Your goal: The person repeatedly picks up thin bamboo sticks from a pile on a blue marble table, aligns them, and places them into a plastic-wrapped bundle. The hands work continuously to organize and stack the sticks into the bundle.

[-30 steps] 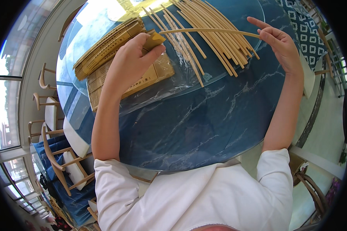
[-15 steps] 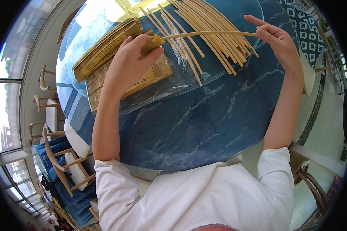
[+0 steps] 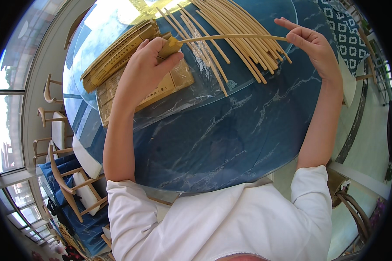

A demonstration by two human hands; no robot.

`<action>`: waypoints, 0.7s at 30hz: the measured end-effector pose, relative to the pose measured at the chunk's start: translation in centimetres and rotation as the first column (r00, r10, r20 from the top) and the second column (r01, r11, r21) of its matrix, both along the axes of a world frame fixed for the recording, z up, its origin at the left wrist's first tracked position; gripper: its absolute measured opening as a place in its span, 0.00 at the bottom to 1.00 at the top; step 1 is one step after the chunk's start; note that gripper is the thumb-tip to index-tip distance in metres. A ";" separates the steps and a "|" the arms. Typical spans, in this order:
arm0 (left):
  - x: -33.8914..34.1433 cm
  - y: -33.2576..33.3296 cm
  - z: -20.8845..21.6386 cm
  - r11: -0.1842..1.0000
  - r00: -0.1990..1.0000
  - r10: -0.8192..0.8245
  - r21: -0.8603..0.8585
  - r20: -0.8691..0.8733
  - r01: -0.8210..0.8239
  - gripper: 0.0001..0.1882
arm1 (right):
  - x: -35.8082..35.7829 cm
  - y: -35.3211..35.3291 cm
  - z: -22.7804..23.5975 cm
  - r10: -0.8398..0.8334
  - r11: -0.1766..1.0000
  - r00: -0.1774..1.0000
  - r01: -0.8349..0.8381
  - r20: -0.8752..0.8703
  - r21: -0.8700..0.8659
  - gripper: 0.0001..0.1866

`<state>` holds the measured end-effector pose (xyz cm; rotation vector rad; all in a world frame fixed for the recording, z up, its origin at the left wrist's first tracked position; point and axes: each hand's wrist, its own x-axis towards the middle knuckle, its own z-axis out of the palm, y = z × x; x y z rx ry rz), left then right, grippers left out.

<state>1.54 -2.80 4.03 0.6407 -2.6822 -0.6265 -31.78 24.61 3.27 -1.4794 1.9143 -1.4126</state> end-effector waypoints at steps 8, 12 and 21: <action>-0.1 -0.2 -0.2 0.994 0.997 -0.079 -0.079 -0.023 0.077 0.12 | 0.1 0.0 0.1 0.013 1.000 1.000 -0.013 -0.012 0.014 0.16; 0.1 -0.3 -0.1 0.974 0.988 -0.147 -0.182 -0.045 0.137 0.11 | 0.0 -0.1 -0.1 0.024 0.999 0.999 -0.024 -0.021 0.022 0.15; -0.2 -0.6 -0.7 0.958 0.975 -0.209 -0.214 -0.074 0.189 0.09 | 0.1 0.2 0.0 0.030 0.999 0.999 -0.029 -0.020 0.046 0.14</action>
